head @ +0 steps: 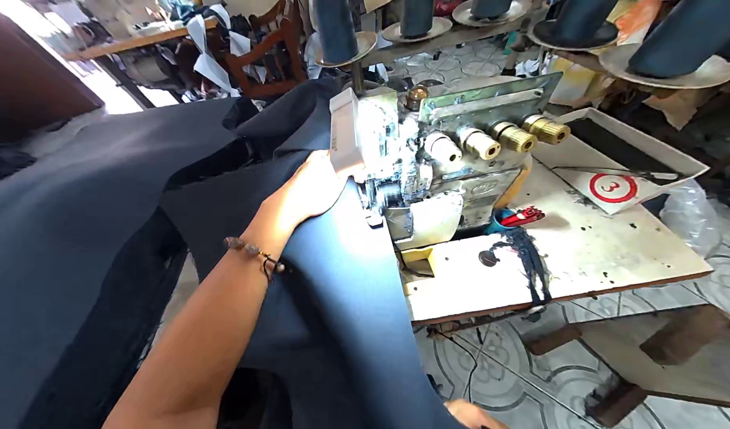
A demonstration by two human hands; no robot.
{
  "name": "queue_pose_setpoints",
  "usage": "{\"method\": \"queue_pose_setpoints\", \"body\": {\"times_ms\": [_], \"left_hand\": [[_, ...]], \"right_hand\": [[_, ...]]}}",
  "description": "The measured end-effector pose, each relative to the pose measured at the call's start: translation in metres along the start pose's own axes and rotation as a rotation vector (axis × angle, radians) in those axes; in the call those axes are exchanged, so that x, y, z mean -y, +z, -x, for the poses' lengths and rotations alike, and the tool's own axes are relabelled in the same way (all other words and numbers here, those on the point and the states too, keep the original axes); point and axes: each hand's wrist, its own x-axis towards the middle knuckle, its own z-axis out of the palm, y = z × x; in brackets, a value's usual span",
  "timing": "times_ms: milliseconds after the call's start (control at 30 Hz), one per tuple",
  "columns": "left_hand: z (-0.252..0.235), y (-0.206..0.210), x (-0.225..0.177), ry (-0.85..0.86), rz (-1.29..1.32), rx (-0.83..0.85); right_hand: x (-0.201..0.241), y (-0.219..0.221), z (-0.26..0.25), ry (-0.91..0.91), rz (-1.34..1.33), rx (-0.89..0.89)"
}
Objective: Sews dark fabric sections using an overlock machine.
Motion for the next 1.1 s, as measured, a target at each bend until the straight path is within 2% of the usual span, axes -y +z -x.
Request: {"method": "queue_pose_setpoints", "body": {"times_ms": [67, 133, 200, 267, 333, 400, 467, 567, 633, 667, 767, 867, 967, 1033, 1100], "left_hand": [[-0.024, 0.004, 0.025, 0.087, -0.028, 0.007], [-0.042, 0.004, 0.034, -0.009, -0.071, 0.031], [-0.057, 0.005, 0.034, -0.174, -0.172, 0.012], [-0.063, 0.004, 0.03, -0.264, -0.249, -0.128], [-0.048, 0.001, 0.021, -0.243, -0.23, -0.295], [0.009, -0.012, -0.021, -0.265, -0.095, -0.321], [0.088, -0.003, -0.043, -0.262, -0.01, -0.369], [0.213, 0.051, -0.041, -0.365, 0.01, -0.408], [0.264, 0.071, -0.028, -0.412, -0.076, -0.425], [0.274, 0.066, -0.024, -0.407, -0.132, -0.439], [0.253, 0.017, -0.016, -0.392, -0.269, -0.372], [0.189, -0.037, -0.003, -0.426, -0.284, -0.311], [0.112, -0.068, 0.007, -0.512, -0.239, -0.252], [0.069, -0.073, 0.012, -0.497, -0.235, -0.261], [0.025, -0.08, 0.015, -0.577, -0.192, -0.241]], "right_hand": [[0.0, -0.001, -0.01, 0.048, 0.091, -0.12], [-0.003, -0.002, -0.022, 0.087, 0.143, -0.232], [-0.011, -0.001, -0.033, 0.109, 0.145, -0.368], [-0.019, -0.002, -0.046, 0.1, 0.148, -0.472], [-0.021, -0.002, -0.059, 0.085, 0.192, -0.554], [-0.019, -0.003, -0.069, 0.068, 0.213, -0.611], [-0.014, -0.003, -0.076, 0.078, 0.194, -0.63], [0.0, -0.012, -0.079, 0.188, 0.186, -0.527], [0.01, -0.019, -0.082, 0.287, 0.196, -0.416], [0.013, -0.021, -0.084, 0.308, 0.17, -0.362], [0.01, -0.015, -0.094, 0.228, -0.099, -0.356], [0.01, 0.006, -0.122, 0.176, -0.392, -0.509], [0.014, 0.023, -0.154, 0.161, -0.649, -0.639], [0.013, 0.03, -0.176, 0.118, -0.727, -0.639], [0.011, 0.033, -0.192, 0.092, -0.642, -0.543]]}}
